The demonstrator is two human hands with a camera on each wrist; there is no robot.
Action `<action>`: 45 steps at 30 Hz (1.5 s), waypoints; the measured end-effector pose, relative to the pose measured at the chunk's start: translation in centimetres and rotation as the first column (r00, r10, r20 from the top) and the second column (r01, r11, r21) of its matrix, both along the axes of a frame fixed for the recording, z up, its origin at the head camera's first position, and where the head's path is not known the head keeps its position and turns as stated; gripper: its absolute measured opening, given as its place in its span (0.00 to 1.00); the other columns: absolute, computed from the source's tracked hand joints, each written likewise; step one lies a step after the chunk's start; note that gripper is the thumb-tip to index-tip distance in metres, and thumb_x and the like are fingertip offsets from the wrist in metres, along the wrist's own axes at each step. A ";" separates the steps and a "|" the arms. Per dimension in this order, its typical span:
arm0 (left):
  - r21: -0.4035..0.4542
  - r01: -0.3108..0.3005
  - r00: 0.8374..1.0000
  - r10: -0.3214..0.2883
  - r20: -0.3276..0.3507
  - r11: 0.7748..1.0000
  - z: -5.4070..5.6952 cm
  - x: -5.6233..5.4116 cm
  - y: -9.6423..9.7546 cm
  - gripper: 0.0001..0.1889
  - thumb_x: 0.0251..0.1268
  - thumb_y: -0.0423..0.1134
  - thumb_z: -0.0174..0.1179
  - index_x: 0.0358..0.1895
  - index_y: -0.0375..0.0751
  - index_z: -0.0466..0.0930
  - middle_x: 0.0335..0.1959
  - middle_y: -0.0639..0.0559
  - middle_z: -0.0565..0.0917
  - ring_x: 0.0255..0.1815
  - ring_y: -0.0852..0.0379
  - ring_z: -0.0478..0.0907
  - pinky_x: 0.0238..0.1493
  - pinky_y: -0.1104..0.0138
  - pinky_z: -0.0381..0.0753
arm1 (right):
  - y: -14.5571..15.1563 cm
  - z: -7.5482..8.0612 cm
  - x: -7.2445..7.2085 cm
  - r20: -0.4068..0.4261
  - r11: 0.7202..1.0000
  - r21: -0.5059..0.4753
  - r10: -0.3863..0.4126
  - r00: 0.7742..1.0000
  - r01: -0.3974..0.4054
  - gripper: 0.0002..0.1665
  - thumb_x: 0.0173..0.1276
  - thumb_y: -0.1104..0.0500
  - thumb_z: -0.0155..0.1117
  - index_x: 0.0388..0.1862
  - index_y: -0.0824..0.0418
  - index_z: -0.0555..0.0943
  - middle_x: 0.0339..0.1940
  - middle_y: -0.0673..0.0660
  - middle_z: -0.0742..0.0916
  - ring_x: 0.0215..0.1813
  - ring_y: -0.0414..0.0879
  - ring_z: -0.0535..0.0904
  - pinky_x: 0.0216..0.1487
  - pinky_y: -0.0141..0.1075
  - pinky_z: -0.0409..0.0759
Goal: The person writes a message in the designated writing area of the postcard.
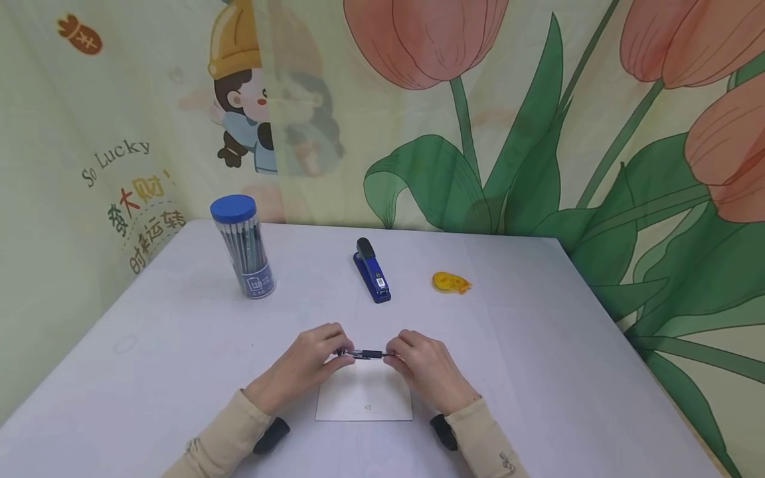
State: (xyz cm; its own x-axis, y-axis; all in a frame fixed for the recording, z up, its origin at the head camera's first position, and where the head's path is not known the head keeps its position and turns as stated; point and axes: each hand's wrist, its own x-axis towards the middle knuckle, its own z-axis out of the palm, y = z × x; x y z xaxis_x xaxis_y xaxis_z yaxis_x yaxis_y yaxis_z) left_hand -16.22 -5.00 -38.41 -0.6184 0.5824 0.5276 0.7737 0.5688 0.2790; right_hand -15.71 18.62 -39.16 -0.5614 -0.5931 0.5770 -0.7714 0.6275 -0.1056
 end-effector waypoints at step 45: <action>0.236 0.067 0.997 -0.073 0.017 0.969 0.6 0.4 -0.2 0.06 0.54 0.32 0.69 0.34 0.38 0.83 0.31 0.54 0.79 0.32 0.63 0.79 0.36 0.77 0.79 | 0.8 -0.2 0.2 0.688 0.694 -0.623 0.266 0.675 0.361 0.18 0.66 0.64 0.63 0.48 0.78 0.77 0.36 0.50 0.88 0.36 0.44 0.86 0.43 0.36 0.82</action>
